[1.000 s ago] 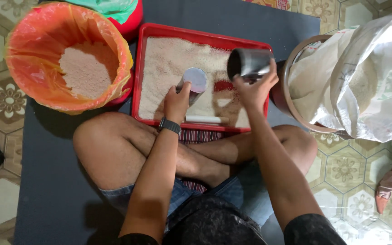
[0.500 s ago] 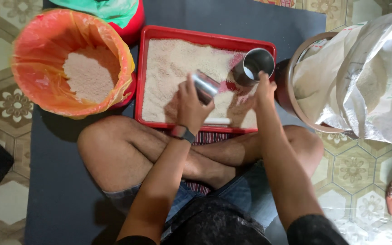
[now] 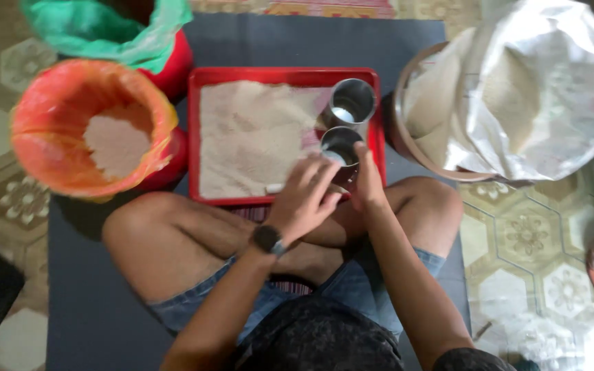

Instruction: Scooping and pouring grain from a tray using small metal cups while sitting on the floor

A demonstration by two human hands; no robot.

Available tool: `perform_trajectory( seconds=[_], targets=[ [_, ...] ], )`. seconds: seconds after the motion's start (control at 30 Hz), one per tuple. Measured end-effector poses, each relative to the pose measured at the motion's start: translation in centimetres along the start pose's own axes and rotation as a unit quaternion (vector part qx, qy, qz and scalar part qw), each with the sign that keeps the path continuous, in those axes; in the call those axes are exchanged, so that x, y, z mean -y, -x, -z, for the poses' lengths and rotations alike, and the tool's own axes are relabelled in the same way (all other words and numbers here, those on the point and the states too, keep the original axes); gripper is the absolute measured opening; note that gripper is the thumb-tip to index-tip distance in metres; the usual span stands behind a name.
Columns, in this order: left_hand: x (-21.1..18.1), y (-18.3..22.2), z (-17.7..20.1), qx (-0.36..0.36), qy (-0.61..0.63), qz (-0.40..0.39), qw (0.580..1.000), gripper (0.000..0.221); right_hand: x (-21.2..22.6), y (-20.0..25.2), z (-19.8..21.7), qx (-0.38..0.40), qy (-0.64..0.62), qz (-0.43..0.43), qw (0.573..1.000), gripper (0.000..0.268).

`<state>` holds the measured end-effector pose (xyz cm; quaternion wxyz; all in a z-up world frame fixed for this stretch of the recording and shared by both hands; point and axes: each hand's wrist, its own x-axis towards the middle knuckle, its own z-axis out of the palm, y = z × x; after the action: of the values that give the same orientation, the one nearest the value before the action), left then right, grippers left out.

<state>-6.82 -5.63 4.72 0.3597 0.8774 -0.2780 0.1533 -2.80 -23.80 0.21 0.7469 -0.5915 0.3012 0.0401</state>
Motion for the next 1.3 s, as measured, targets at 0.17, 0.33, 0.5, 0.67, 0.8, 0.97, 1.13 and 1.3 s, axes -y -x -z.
perform_trajectory(
  seconds=[0.17,0.33,0.5,0.67,0.8,0.97,1.13,1.3],
  targets=[
    [-0.7,-0.7,7.7,-0.050,0.054,0.037,0.997,0.059,12.0,4.5,4.3,-0.131,-0.248,0.018,0.960,0.072],
    [1.2,1.3,8.8,-0.001,0.099,0.227,0.969,0.040,20.7,3.8,12.7,-0.056,0.180,0.445,0.876,0.081],
    [2.7,1.0,6.9,0.125,0.079,0.316,0.937,0.040,23.7,-5.4,17.5,-0.229,0.466,0.421,0.744,0.061],
    [3.9,2.3,5.2,0.131,0.027,0.266,0.955,0.037,20.3,-11.6,17.0,-0.289,0.615,0.135,0.722,0.082],
    [3.9,2.3,4.8,0.137,0.021,0.275,0.952,0.035,19.3,-13.4,15.5,-0.249,0.578,0.174,0.757,0.065],
    [4.1,2.3,4.5,0.158,0.015,0.285,0.945,0.035,20.3,-14.5,16.8,-0.202,0.476,0.099,0.850,0.067],
    [4.3,2.7,4.3,0.153,0.017,0.286,0.946,0.034,20.1,-16.3,19.7,-0.101,-0.044,-0.028,0.993,0.030],
    [4.5,3.0,4.2,0.158,0.006,0.284,0.946,0.034,21.5,-12.2,16.8,-0.079,-0.150,-0.011,0.986,0.057]
  ],
)
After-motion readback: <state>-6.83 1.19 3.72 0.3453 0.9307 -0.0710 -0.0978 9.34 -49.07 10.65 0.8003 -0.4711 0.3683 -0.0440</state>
